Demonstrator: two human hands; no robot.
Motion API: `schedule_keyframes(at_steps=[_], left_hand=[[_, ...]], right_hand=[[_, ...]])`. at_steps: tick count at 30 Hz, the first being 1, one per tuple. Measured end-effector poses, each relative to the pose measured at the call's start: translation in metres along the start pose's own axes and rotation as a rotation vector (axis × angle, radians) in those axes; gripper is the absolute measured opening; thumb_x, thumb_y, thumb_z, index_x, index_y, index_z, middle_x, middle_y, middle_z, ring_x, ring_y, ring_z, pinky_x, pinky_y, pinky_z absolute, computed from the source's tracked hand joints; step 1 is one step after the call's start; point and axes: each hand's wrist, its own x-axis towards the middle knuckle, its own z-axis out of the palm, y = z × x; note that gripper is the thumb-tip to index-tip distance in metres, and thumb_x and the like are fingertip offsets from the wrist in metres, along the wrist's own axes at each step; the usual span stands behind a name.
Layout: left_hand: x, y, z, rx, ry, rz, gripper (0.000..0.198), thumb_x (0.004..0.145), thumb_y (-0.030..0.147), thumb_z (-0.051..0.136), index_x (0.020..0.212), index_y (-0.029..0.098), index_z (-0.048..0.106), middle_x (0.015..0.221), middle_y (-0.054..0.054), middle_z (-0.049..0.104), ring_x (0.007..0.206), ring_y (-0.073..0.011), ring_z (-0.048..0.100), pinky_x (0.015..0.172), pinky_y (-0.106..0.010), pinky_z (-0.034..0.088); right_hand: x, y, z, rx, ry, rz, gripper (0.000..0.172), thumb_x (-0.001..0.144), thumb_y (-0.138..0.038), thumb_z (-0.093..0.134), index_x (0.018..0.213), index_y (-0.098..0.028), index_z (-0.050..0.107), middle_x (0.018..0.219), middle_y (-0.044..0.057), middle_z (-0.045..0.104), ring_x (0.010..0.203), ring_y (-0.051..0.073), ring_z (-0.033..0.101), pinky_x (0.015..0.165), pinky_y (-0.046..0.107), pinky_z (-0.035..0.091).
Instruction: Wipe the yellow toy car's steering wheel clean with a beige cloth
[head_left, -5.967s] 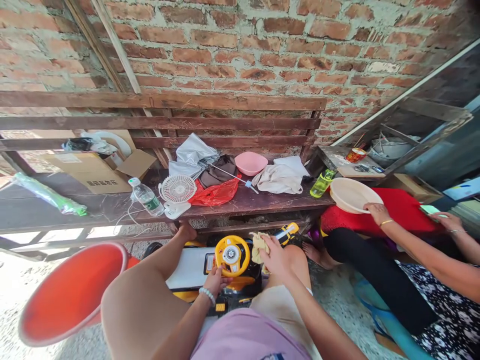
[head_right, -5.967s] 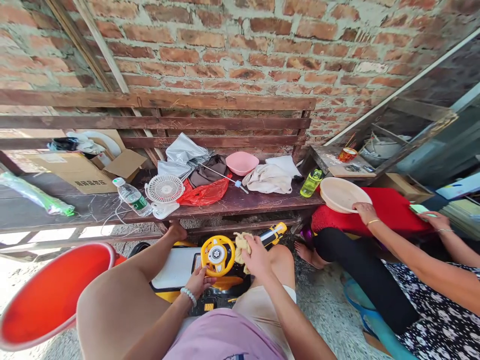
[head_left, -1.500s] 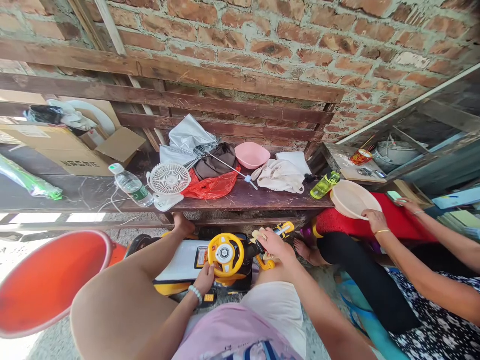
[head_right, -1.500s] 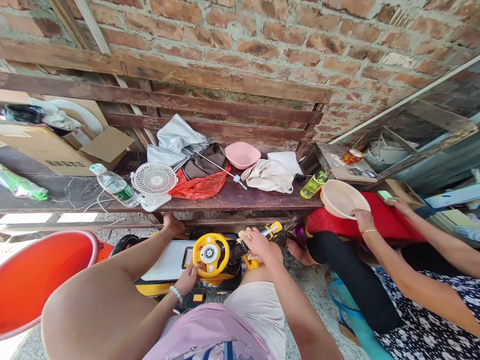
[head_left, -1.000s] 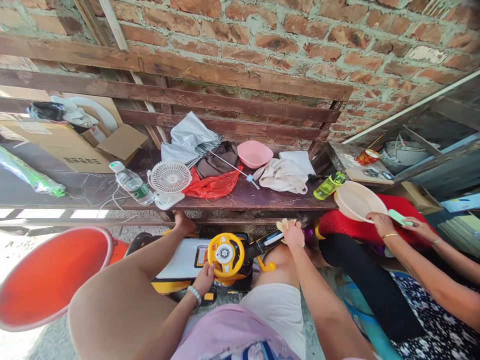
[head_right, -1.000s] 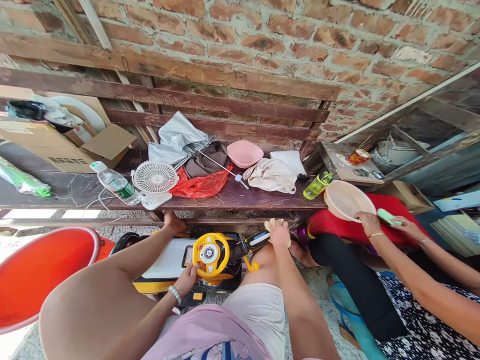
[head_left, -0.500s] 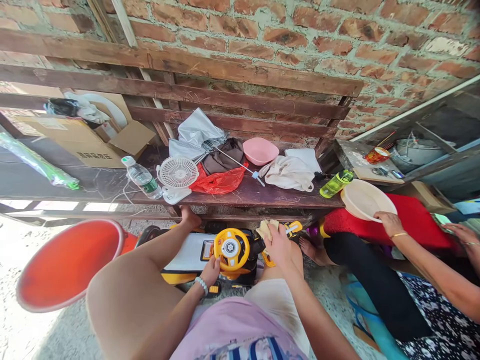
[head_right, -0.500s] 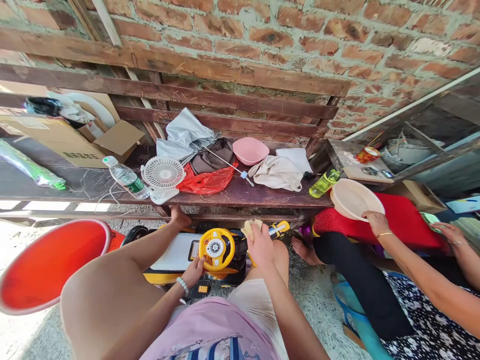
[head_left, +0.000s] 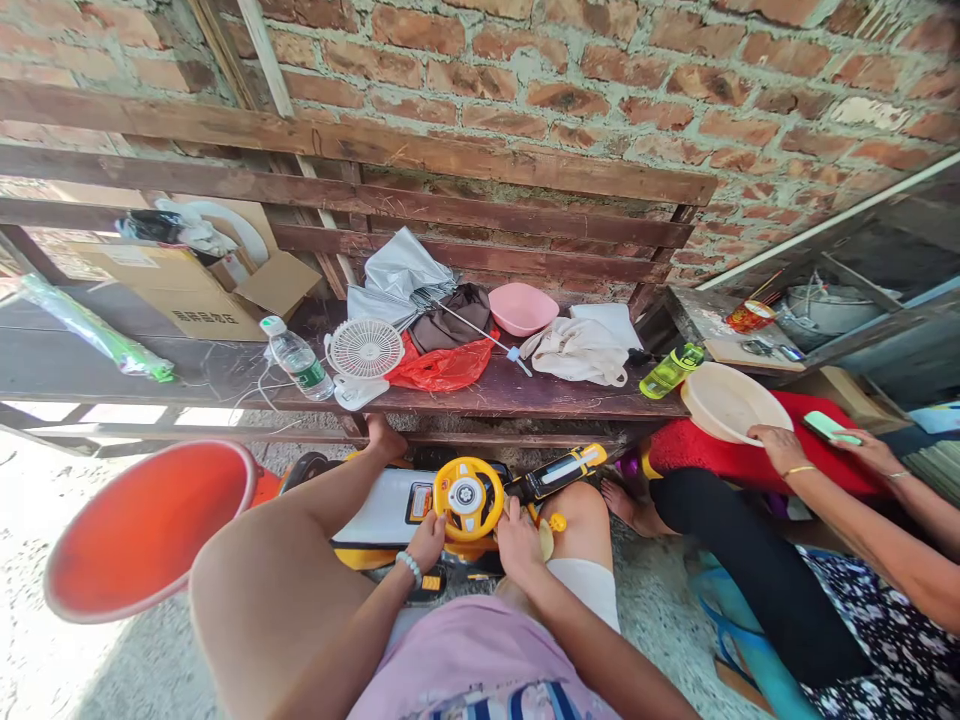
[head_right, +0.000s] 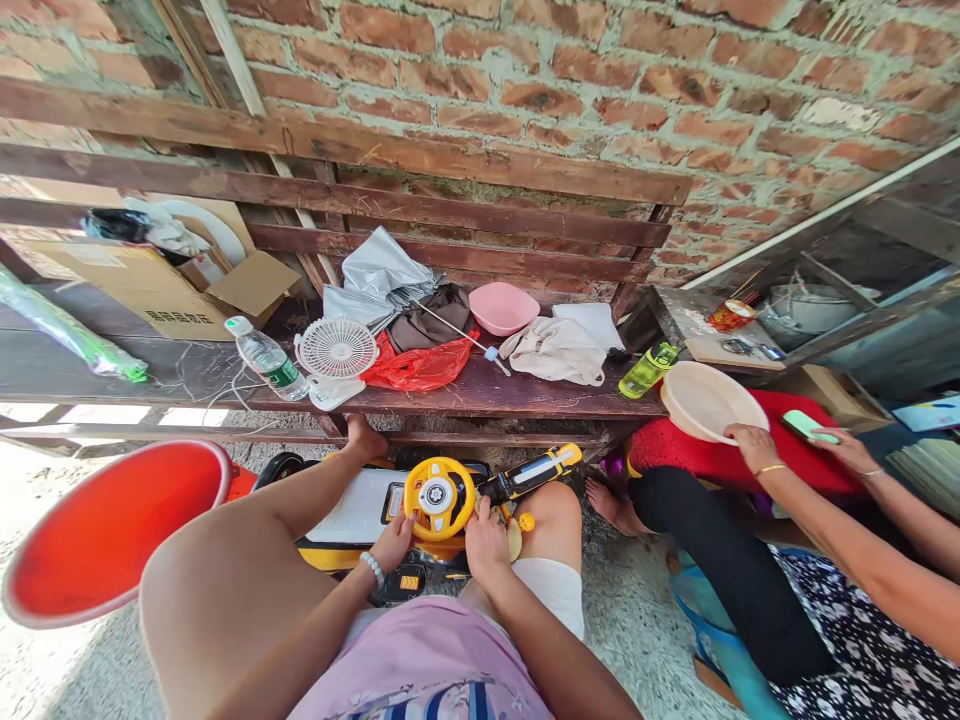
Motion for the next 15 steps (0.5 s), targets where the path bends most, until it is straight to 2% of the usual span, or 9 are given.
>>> schedule_keyframes(at_steps=[2, 5, 8, 10, 15], left_hand=[[0.001, -0.002, -0.001, 0.005, -0.023, -0.022, 0.029, 0.093, 0.048, 0.059, 0.086, 0.02, 0.054, 0.075, -0.003, 0.065, 0.07, -0.0202, 0.07, 0.066, -0.031, 0.056], [0.002, -0.002, -0.001, -0.008, -0.023, -0.043, 0.028, 0.093, 0.048, 0.059, 0.09, 0.02, 0.055, 0.081, -0.005, 0.068, 0.074, -0.0212, 0.072, 0.066, -0.031, 0.055], [0.002, -0.002, -0.001, -0.014, -0.023, -0.057, 0.027, 0.094, 0.047, 0.058, 0.091, 0.02, 0.055, 0.082, -0.006, 0.069, 0.075, -0.022, 0.072, 0.067, -0.031, 0.055], [0.001, -0.001, -0.001, -0.004, -0.028, -0.054, 0.025, 0.095, 0.045, 0.056, 0.091, 0.02, 0.055, 0.078, -0.005, 0.069, 0.074, -0.022, 0.072, 0.067, -0.031, 0.055], [0.002, -0.003, -0.002, 0.012, -0.033, -0.06, 0.026, 0.096, 0.047, 0.054, 0.093, 0.021, 0.054, 0.072, -0.002, 0.067, 0.073, -0.0202, 0.071, 0.069, -0.031, 0.055]], right_hand=[[0.001, 0.007, -0.013, 0.036, 0.043, 0.023, 0.054, 0.098, -0.012, 0.036, 0.145, -0.029, 0.057, 0.155, 0.011, 0.05, 0.115, 0.024, 0.064, 0.086, 0.032, 0.054], [0.005, 0.016, -0.029, 0.05, 0.121, 0.017, 0.059, 0.098, -0.012, 0.039, 0.153, -0.032, 0.046, 0.159, 0.01, 0.046, 0.112, 0.024, 0.065, 0.086, 0.032, 0.054], [0.012, 0.019, -0.03, 0.04, 0.124, -0.018, 0.052, 0.1, -0.014, 0.037, 0.145, -0.034, 0.054, 0.164, 0.006, 0.041, 0.105, 0.023, 0.067, 0.085, 0.033, 0.054], [0.018, 0.018, -0.026, 0.025, 0.087, -0.016, 0.049, 0.101, -0.014, 0.034, 0.137, -0.033, 0.062, 0.163, 0.003, 0.044, 0.103, 0.022, 0.068, 0.085, 0.033, 0.054], [0.029, 0.016, -0.023, 0.053, 0.008, -0.004, 0.054, 0.098, -0.01, 0.032, 0.14, -0.026, 0.062, 0.155, 0.009, 0.054, 0.105, 0.025, 0.071, 0.087, 0.035, 0.055]])
